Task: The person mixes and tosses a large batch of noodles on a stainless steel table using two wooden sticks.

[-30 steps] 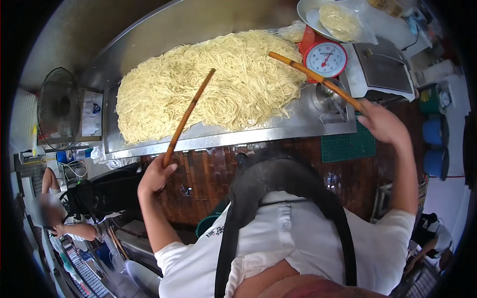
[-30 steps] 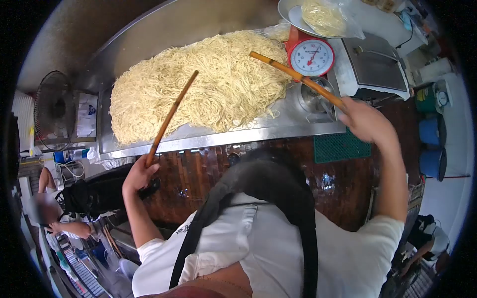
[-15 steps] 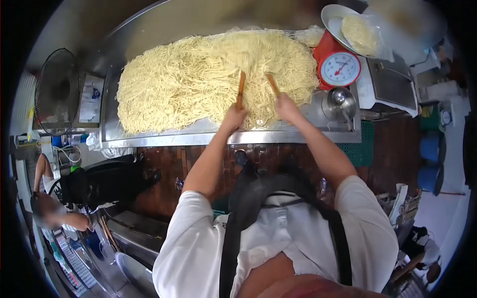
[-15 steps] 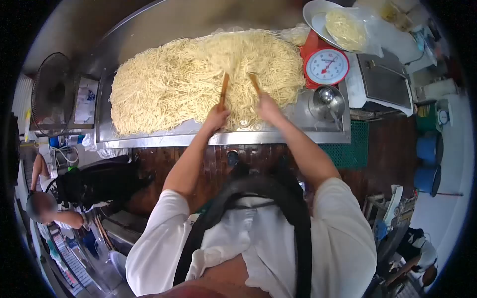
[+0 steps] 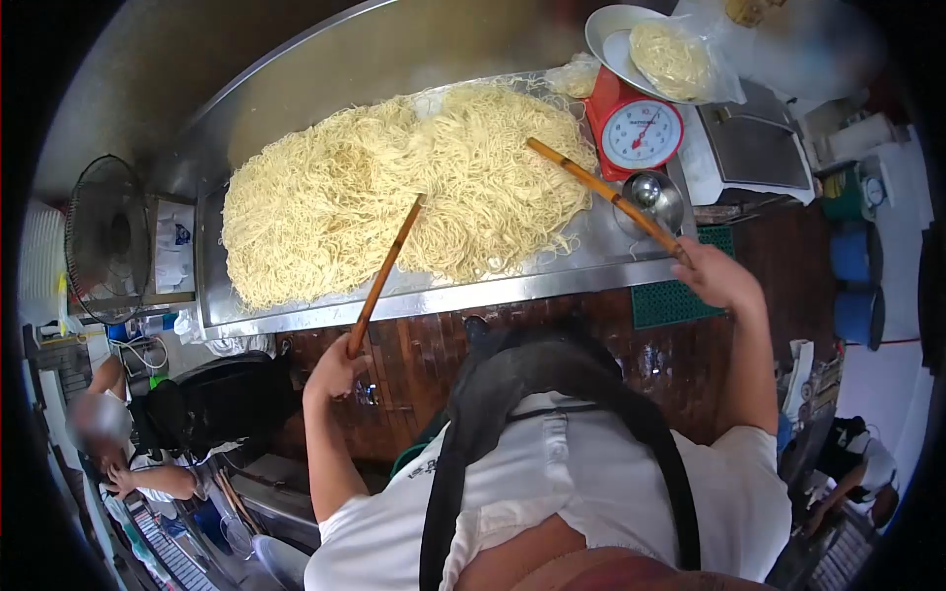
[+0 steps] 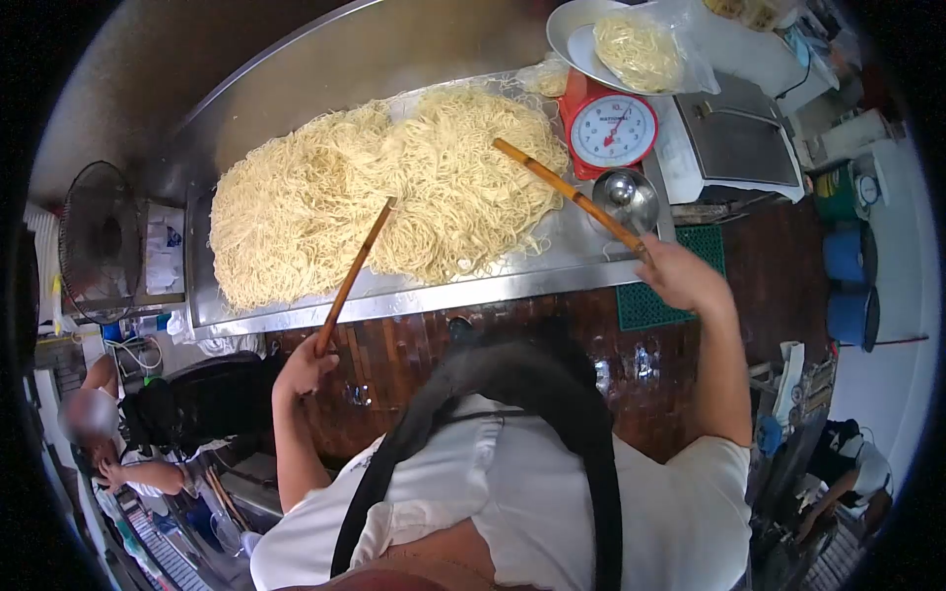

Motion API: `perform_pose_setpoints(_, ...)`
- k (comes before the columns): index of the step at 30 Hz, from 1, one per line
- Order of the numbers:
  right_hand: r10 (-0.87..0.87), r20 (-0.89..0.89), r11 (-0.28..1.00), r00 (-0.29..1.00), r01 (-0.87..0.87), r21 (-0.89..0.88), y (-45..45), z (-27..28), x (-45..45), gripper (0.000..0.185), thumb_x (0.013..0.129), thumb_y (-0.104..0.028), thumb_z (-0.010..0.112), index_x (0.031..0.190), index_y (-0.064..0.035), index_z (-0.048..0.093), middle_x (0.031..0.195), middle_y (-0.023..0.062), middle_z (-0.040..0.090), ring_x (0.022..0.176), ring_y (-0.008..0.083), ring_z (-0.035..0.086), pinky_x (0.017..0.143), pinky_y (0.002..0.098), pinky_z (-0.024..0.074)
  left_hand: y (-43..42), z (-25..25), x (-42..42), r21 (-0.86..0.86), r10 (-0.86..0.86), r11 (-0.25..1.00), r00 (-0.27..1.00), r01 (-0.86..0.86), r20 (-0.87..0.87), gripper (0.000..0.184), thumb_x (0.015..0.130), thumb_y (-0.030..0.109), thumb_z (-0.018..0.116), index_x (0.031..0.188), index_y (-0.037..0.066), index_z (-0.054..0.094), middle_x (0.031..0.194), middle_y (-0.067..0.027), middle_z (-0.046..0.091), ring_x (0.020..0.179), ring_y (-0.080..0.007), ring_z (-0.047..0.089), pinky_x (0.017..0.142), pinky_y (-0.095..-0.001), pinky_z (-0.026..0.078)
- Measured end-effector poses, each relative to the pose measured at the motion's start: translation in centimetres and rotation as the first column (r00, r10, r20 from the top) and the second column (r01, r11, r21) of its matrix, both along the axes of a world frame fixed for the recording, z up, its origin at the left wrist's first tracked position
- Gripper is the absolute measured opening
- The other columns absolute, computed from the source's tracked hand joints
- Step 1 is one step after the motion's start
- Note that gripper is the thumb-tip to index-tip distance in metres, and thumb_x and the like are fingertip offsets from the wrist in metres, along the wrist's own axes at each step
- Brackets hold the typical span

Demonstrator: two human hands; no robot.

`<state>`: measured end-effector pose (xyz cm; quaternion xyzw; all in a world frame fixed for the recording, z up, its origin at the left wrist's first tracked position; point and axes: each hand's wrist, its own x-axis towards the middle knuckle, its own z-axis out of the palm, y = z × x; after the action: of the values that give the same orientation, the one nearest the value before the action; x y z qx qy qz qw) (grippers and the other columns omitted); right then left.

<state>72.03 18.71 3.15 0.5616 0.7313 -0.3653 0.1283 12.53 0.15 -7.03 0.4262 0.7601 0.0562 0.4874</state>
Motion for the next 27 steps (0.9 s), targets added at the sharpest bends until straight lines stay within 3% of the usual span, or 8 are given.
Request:
perform_pose_setpoints(4, 0.010, -0.291, 0.960, 0.957, 0.072, 0.270, 5.2, -19.3, -7.5, 0.039, 0.095, -0.020, 0.056, 0.126, 0.0030, 0.057, 0.120, 0.0307, 0.063, 0.112, 0.0449, 0.062, 0.096, 0.0500, 0.0490, 7.6, -9.4, 4.5, 0.152, -0.244, 0.945, 0.934, 0.289, -0.260, 0.041, 0.090, 0.024, 0.065, 0.115, -0.008, 0.059, 0.110, -0.0332, 0.066, 0.109, -0.0490, 0.062, 0.092, -0.0478, 0.050)
perform_pose_setpoints(6, -0.028, -0.419, 0.939, 0.907, 0.168, 0.301, 9.0, -25.0, -14.8, 0.032, 0.093, -0.021, 0.057, 0.112, 0.0047, 0.057, 0.096, 0.0291, 0.067, 0.090, 0.0448, 0.066, 0.080, 0.0493, 0.0530, 14.5, -14.5, 8.6, 0.363, -0.190, 0.895, 0.957, 0.261, -0.219, 0.032, 0.090, 0.020, 0.064, 0.105, -0.007, 0.060, 0.089, -0.0283, 0.069, 0.085, -0.0432, 0.069, 0.075, -0.0470, 0.054)
perform_pose_setpoints(8, -0.250, -0.470, 0.968, 0.847, 0.235, -0.090, 9.8, -15.8, -18.7, 0.031, 0.093, -0.021, 0.060, 0.109, 0.0055, 0.055, 0.091, 0.0275, 0.067, 0.086, 0.0450, 0.066, 0.078, 0.0513, 0.0530, 19.0, -10.9, 13.0, 0.322, -0.028, 0.945, 0.974, -0.046, 0.223, 0.025, 0.091, 0.022, 0.067, 0.090, 0.001, 0.055, 0.062, -0.0040, 0.053, 0.046, -0.0158, 0.051, 0.044, -0.0343, 0.043)
perform_pose_setpoints(12, -0.083, -0.508, 0.924, 0.857, 0.257, 0.282, 7.3, -19.8, -14.1, 0.031, 0.093, -0.021, 0.060, 0.112, 0.0037, 0.053, 0.091, 0.0269, 0.067, 0.085, 0.0442, 0.067, 0.075, 0.0502, 0.0533, 12.9, -11.5, 13.9, 0.195, 0.173, 0.928, 0.830, -0.318, 0.530, 0.018, 0.092, 0.016, 0.068, 0.098, 0.004, 0.056, 0.063, -0.0025, 0.053, 0.044, -0.0125, 0.047, 0.041, -0.0290, 0.038)
perform_pose_setpoints(17, -0.114, -0.531, 0.893, 0.839, 0.321, 0.315, 2.2, -23.5, -18.3, 0.034, 0.094, -0.024, 0.060, 0.116, 0.0021, 0.054, 0.094, 0.0273, 0.067, 0.086, 0.0425, 0.067, 0.075, 0.0486, 0.0530, 17.3, -16.1, 17.4, 0.324, -0.132, 0.946, 0.951, 0.035, 0.281, 0.014, 0.094, 0.015, 0.066, 0.098, 0.006, 0.056, 0.061, -0.0030, 0.055, 0.049, -0.0145, 0.052, 0.042, -0.0303, 0.041)
perform_pose_setpoints(20, -0.179, -0.592, 0.958, 0.786, 0.276, 0.076, 4.6, -9.4, -20.2, 0.039, 0.094, -0.026, 0.062, 0.119, 0.0030, 0.054, 0.100, 0.0283, 0.067, 0.092, 0.0420, 0.066, 0.083, 0.0495, 0.0516, 17.8, -3.9, 18.1, 0.113, 0.164, 0.919, 0.625, -0.379, 0.763, 0.019, 0.095, 0.015, 0.065, 0.104, 0.006, 0.051, 0.058, 0.0027, 0.044, 0.040, -0.0087, 0.040, 0.036, -0.0258, 0.032)
perform_pose_setpoints(25, 0.175, -0.454, 0.865, 0.874, 0.084, 0.495, 6.2, -9.7, -7.8, 0.041, 0.098, -0.025, 0.059, 0.127, 0.0027, 0.053, 0.110, 0.0266, 0.066, 0.103, 0.0422, 0.064, 0.089, 0.0473, 0.0507, 11.0, -3.2, 8.8, 0.274, 0.097, 0.943, 0.943, -0.189, 0.319, 0.020, 0.093, 0.014, 0.067, 0.101, 0.004, 0.051, 0.065, 0.0008, 0.048, 0.048, -0.0091, 0.042, 0.040, -0.0277, 0.032)
perform_pose_setpoints(27, -0.051, -0.208, 0.958, 0.977, 0.107, 0.267, 0.6, -3.7, -1.8, 0.046, 0.096, -0.022, 0.062, 0.134, 0.0014, 0.051, 0.117, 0.0262, 0.065, 0.111, 0.0437, 0.061, 0.093, 0.0451, 0.0493, 5.8, 0.6, 5.5, 0.161, 0.121, 0.975, 0.974, -0.153, 0.194, 0.027, 0.090, 0.014, 0.071, 0.108, 0.003, 0.055, 0.074, -0.0008, 0.051, 0.055, -0.0099, 0.042, 0.047, -0.0288, 0.036)
